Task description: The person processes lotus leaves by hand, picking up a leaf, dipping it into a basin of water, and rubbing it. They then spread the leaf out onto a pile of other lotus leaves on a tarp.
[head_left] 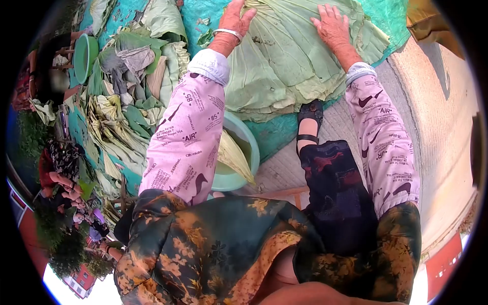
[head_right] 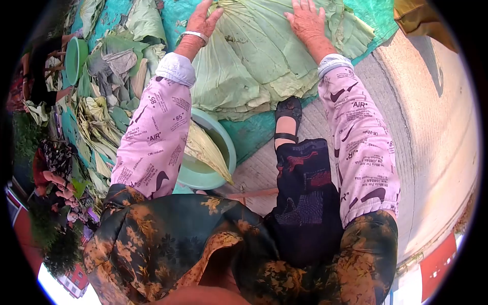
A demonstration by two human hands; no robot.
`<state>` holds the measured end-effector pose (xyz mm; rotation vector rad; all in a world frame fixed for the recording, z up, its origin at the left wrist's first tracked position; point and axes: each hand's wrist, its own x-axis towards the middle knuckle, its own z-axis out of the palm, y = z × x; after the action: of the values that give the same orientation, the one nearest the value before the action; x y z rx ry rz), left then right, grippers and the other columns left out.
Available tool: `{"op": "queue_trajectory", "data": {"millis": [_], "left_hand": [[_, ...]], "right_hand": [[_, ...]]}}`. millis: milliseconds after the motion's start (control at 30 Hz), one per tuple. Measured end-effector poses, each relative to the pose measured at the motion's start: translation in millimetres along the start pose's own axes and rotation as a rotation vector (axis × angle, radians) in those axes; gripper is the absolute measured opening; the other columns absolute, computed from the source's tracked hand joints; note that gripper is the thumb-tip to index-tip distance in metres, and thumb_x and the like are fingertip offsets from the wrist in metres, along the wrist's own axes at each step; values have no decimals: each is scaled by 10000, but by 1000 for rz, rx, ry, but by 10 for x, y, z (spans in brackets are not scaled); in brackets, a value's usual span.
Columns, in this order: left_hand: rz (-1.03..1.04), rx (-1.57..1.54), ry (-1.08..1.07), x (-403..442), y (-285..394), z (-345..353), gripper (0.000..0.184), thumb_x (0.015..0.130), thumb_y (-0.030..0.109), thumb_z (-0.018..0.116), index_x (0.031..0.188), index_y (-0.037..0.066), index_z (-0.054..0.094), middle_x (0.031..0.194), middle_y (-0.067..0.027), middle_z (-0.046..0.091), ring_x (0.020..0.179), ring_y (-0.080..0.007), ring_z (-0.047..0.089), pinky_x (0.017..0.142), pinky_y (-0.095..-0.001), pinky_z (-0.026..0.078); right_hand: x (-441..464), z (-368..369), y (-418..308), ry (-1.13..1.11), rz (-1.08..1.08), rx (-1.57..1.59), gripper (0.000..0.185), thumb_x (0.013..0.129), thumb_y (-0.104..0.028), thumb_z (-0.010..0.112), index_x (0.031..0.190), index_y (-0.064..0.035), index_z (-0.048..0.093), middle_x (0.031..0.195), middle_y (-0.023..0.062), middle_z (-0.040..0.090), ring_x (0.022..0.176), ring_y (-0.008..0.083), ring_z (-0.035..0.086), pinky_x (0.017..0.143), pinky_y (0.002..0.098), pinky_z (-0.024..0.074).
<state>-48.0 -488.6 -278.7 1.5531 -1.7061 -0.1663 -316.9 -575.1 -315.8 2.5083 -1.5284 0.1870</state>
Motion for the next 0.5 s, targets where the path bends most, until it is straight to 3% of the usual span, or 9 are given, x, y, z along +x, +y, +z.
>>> {"op": "queue_trajectory", "data": {"millis": [33,67,100,133,233,333,367,467,500], "left_hand": [[-55,30,72,-138,-2,-290,209,763,188,525,932,115,624,832,-158,609,788,-322,582,693,-399,454],[-341,-175,-66,-381,15,-674,482,800,277,608,1219,93,457,1155,-157,512,1056,-239,506,873,-318,410],[-281,-120,-16,-614,-77,-965,446,792,235,608,1192,91,474,1138,-145,520,1024,-258,526,836,-343,435],[-322,-131,1,-891,-175,-1277,410,796,203,609,1175,96,494,1117,-115,529,972,-212,552,763,-303,469],[-471,3,-61,-1917,-413,-2234,418,829,177,577,1223,114,454,1135,-100,526,985,-195,553,790,-282,466],[-706,271,-218,-2987,-266,-3125,426,828,195,572,1227,119,446,1081,-120,553,934,-215,578,792,-304,456],[-851,326,-280,-3260,-68,-3352,428,842,176,553,1247,114,428,1155,-95,530,978,-215,557,854,-300,423],[-1024,356,-191,-4544,147,-3838,434,836,194,556,1242,106,432,1200,-103,509,1013,-222,549,865,-306,421],[-989,404,-135,-4945,306,-3924,440,830,211,562,1235,93,435,1205,-110,507,1028,-226,544,867,-310,421]], "right_hand": [[-30,32,-5,-59,24,35,540,851,-455,424,1293,-154,345,1339,76,348,1254,240,284,994,506,202],[-34,10,-15,-62,40,23,542,851,-455,426,1292,-152,345,1338,75,349,1250,241,291,994,500,206],[-53,-30,-32,-70,52,9,543,850,-455,429,1291,-149,346,1336,75,351,1246,243,298,994,495,210],[-75,-74,-59,-75,63,-7,545,849,-455,431,1291,-147,347,1335,74,352,1241,244,306,995,489,215],[-200,-159,-275,155,-68,197,525,847,-399,466,1293,-148,348,1331,67,356,1230,249,319,999,449,233],[-604,-398,-844,264,-454,451,513,842,-342,495,1294,-144,352,1338,58,348,1242,227,300,988,445,236],[-811,-450,-1039,205,-553,380,528,834,-304,517,1307,-159,331,1348,44,335,1245,208,298,997,412,244],[-1217,-286,-1334,-27,-777,203,541,832,-309,519,1314,-166,316,1355,44,324,1252,209,289,1002,428,238],[-1258,-246,-1352,-82,-776,142,537,834,-312,515,1312,-165,319,1358,43,319,1253,210,288,1003,433,236]]}}
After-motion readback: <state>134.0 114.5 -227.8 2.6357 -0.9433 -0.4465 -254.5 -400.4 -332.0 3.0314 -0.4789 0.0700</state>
